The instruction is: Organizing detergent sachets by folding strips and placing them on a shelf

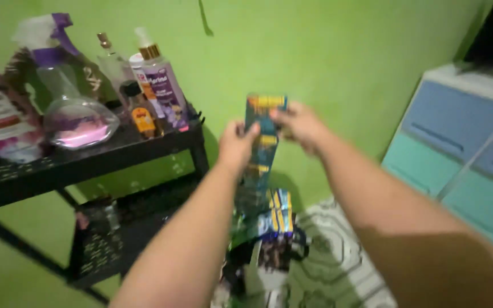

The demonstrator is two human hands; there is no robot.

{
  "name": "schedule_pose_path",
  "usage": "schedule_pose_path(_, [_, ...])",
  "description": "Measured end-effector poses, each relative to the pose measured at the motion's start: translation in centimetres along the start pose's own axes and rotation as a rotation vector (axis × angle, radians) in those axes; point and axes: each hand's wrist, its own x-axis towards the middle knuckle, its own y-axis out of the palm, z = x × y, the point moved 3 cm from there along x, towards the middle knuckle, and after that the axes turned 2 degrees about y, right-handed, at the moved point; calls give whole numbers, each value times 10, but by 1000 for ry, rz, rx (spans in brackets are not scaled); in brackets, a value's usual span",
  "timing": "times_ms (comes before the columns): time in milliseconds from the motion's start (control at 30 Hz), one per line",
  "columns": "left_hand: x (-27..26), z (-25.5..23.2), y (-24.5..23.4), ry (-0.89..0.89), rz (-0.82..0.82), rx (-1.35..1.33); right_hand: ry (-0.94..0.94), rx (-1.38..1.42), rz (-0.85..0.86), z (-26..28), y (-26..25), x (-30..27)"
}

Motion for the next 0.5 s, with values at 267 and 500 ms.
schedule_pose_path(267, [-11,-143,-15,12,269,170,-232,56,71,156,4,-60])
schedule_pose_path(500, [-38,-156,-24,-65,286,169,-212,-17,130,186,14,-97])
